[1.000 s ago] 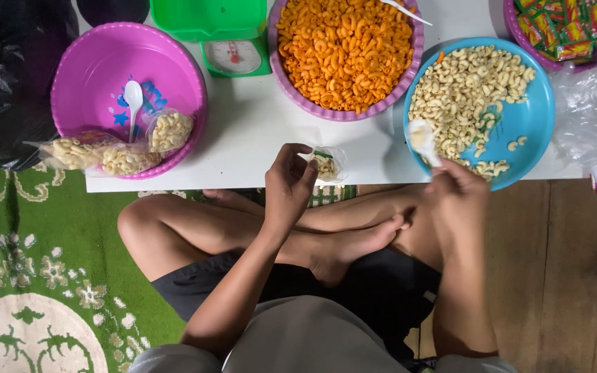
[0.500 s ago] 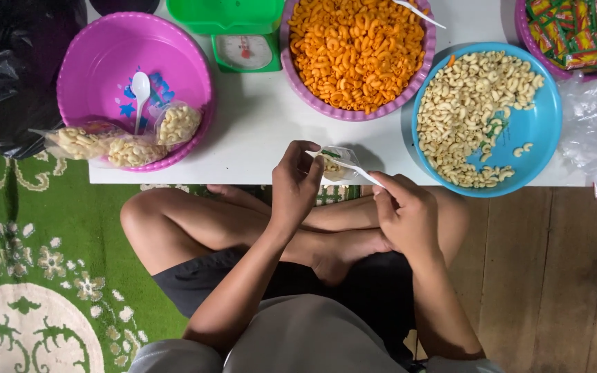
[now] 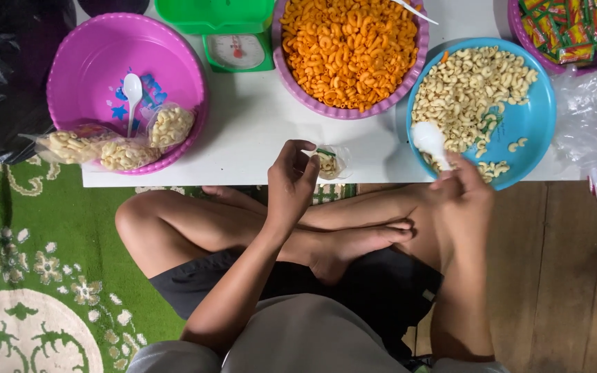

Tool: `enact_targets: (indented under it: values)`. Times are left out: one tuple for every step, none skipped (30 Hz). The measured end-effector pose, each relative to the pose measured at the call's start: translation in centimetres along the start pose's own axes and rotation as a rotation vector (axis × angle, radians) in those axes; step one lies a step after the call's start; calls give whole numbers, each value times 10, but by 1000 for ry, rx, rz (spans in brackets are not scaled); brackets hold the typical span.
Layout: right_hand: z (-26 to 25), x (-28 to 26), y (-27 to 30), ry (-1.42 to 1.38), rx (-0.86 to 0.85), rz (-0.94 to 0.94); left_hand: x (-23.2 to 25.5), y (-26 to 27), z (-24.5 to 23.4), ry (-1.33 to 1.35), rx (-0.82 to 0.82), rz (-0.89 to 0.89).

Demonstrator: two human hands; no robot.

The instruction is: A person is sitting on the floor, using a spoon to fill small plastic bags with cashews and orange sticks from bowls on a low table.

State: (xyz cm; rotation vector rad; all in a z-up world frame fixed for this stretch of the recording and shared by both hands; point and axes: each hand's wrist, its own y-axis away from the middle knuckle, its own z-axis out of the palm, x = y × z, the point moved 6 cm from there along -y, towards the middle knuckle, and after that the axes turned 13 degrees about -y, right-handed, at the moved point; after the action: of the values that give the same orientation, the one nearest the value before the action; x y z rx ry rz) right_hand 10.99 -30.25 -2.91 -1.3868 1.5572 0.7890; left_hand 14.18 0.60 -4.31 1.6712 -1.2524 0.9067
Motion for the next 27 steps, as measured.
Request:
enact_targets:
  values:
    - [-11, 26, -1, 1, 2, 2, 1, 0, 0, 0, -3, 0]
    - [-26, 53, -2, 126, 68, 38, 1, -1, 0, 2, 0, 2]
    - [-41, 81, -4, 251, 134, 73, 2, -2, 1, 4, 3, 3]
    - [-49, 87, -7, 252, 135, 74, 9, -2, -3, 4, 1, 3]
    - [-59, 100, -9, 278, 151, 196, 14, -2, -4, 19, -40, -20]
    - [-68, 113, -10, 301, 162, 319, 19, -3, -5, 33, -79, -45]
    - [-70, 115, -12, 301, 160, 320, 18, -4, -4, 33, -79, -46]
    - [-73, 116, -14, 350, 178, 292, 17, -4, -4, 37, -78, -45]
    - [-75, 117, -15, 398, 194, 264, 16, -5, -3, 41, -76, -44]
    - [-78, 133, -16, 398, 191, 269, 16, -5, -3, 38, -78, -49]
    - [-82, 142, -16, 493, 218, 173, 15, -4, -3, 36, -78, -49]
    - [-84, 151, -20, 582, 243, 71, 16, -6, -3, 34, -75, -45]
    - [-82, 155, -22, 580, 242, 72, 16, -6, -3, 31, -73, -46]
    - [-80, 162, -22, 529, 213, 120, 15, -7, -4, 24, -71, -55]
    - [-78, 168, -23, 478, 184, 167, 15, -7, -4, 16, -69, -64]
    - [-75, 169, -25, 478, 185, 169, 14, -7, -3, 15, -72, -65]
    - [-71, 175, -26, 368, 160, 262, 14, -7, -3, 18, -66, -53]
    - [-66, 182, -27, 257, 134, 351, 14, -8, -3, 21, -60, -39]
    - [-64, 180, -27, 257, 136, 352, 13, -9, -2, 21, -62, -38]
    - [-62, 179, -27, 193, 162, 357, 11, -9, -1, 23, -65, -34]
    - [-59, 178, -26, 127, 187, 362, 10, -9, 0, 24, -67, -30]
    - [-59, 177, -26, 127, 186, 360, 11, -8, 0, 25, -66, -29]
    - [-60, 178, -24, 44, 223, 379, 11, -8, 0, 25, -62, -26]
    - [-61, 179, -22, -40, 258, 399, 12, -8, 0, 26, -59, -23]
    - [-62, 172, -22, -39, 258, 397, 12, -8, 0, 27, -58, -23]
    - [-62, 168, -20, -79, 286, 447, 10, -7, 0, 26, -59, -45]
    - [-63, 165, -17, -118, 315, 497, 8, -7, 1, 26, -60, -66]
